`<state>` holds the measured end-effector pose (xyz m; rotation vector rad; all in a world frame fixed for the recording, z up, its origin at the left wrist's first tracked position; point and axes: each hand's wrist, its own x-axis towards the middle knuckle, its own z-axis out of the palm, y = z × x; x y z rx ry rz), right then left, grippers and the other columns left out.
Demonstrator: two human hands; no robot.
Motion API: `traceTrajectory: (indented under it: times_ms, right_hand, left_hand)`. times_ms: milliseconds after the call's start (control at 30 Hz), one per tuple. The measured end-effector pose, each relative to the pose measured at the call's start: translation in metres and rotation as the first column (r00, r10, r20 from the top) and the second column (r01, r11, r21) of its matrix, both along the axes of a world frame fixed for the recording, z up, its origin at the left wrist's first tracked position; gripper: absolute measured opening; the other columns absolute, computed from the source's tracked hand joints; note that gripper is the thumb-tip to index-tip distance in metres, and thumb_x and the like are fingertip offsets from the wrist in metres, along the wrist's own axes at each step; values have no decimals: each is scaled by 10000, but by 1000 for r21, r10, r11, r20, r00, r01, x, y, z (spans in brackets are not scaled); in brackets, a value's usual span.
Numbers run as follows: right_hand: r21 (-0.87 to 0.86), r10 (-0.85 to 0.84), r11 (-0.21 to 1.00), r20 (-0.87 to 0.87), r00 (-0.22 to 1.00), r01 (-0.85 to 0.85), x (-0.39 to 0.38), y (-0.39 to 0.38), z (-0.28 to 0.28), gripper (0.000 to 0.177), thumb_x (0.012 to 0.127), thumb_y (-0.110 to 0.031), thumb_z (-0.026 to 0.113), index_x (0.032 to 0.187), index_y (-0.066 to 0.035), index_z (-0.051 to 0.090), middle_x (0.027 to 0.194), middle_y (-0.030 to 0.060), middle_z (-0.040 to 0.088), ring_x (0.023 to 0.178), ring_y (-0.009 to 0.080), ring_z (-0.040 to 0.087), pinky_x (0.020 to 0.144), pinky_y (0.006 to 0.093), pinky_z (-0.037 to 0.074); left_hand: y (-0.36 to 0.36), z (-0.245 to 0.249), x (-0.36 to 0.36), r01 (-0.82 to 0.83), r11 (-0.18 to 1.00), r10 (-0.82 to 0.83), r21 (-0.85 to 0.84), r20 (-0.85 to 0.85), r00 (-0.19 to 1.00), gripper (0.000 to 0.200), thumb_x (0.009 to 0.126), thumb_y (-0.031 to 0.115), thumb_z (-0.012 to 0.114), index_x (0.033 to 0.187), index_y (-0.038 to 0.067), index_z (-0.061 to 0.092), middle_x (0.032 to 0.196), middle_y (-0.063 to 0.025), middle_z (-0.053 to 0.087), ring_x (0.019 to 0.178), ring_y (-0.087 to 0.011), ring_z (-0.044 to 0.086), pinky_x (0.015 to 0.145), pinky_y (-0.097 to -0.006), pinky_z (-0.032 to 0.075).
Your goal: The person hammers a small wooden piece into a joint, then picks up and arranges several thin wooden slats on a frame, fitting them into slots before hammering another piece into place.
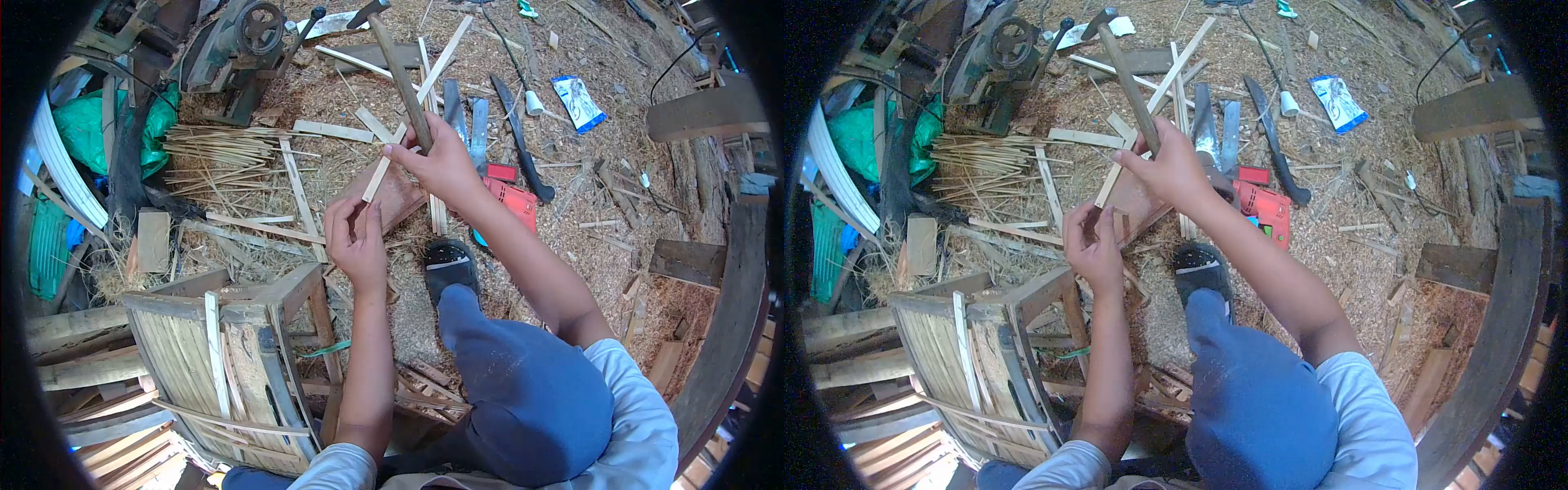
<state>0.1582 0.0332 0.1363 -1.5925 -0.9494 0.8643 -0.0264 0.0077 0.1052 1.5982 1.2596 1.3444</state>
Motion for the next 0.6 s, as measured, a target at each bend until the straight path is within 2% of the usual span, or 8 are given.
traceTrajectory:
  times_ms: [100,300,400,600]
  right_hand:
    - [0,-1,1000,-50,999,1,2,1,0,441,852,-247,935,1074,-5,641,867,31,651,798,122,605,710,333,528]
    - [31,-23,999,-73,997,26,4,6,-8,426,864,-228,930,1054,-12,615,864,8,615,779,95,574,668,305,506]
    - [-73,11,997,-152,988,-22,4,2,8,360,906,-164,903,1056,-50,596,939,-20,601,880,97,580,784,280,509]
    - [-80,46,995,-173,984,-61,4,5,9,341,917,-150,890,1057,-56,595,935,-29,580,886,84,567,792,278,502]
  left_hand:
    - [2,-3,0,1,998,1,58,-36,999,191,958,-29,792,1139,-27,733,1121,-89,696,997,-171,680,891,-304,559]
    - [3,-1,1,-1,1000,2,30,-34,999,200,943,-35,803,1132,-30,735,1114,-95,700,1003,-176,684,891,-305,562]
    - [4,-1,1,3,998,0,65,-43,999,204,938,-33,809,1128,-30,736,1108,-94,701,998,-181,685,884,-305,563]
    - [5,-1,0,0,999,3,44,-68,998,220,923,-41,823,1124,-32,735,1108,-97,701,1007,-187,690,891,-304,567]
